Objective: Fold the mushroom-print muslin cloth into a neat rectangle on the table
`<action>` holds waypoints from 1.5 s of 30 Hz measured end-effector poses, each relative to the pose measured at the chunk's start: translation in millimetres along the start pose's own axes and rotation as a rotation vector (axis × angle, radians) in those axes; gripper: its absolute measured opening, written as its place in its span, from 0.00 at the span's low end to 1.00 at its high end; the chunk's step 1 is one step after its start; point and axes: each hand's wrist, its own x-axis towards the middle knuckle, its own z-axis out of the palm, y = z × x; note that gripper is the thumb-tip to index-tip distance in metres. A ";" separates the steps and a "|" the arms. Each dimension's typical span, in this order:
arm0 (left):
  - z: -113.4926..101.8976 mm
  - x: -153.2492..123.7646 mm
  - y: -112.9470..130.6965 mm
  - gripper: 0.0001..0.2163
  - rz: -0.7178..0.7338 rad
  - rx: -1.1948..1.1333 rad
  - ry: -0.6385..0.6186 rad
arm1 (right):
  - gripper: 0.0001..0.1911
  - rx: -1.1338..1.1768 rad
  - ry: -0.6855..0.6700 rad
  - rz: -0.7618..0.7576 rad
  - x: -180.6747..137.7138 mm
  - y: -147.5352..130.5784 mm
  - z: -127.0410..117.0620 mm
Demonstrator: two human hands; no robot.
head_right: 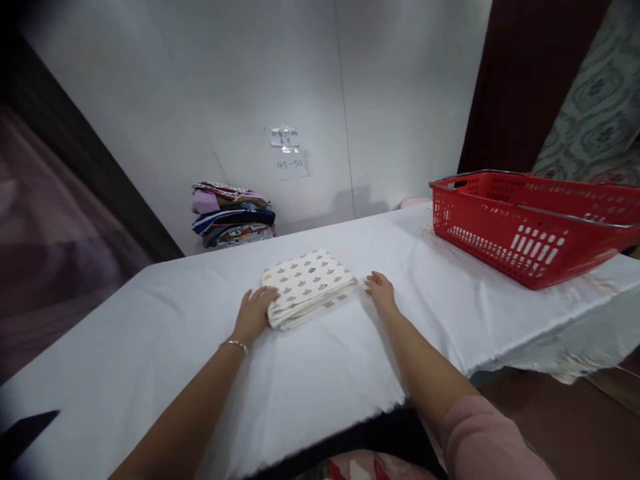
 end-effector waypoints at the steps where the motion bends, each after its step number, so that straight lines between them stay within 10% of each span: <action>1: -2.7 -2.5 -12.9 0.19 -0.072 -0.072 0.002 | 0.22 -0.018 -0.007 -0.005 0.5 1.3 1.0; 12: -3.8 -29.5 -0.4 0.15 -0.540 -0.681 0.151 | 0.23 -0.380 -0.221 -0.175 -7.5 2.2 13.0; 36: 0.3 -37.7 32.0 0.26 -0.223 -0.044 0.147 | 0.22 -0.743 -0.294 -0.386 -18.6 -0.6 28.8; 45: 2.7 -36.2 35.5 0.17 -0.068 0.006 -0.027 | 0.22 -0.775 -0.295 -0.421 -19.4 1.7 26.0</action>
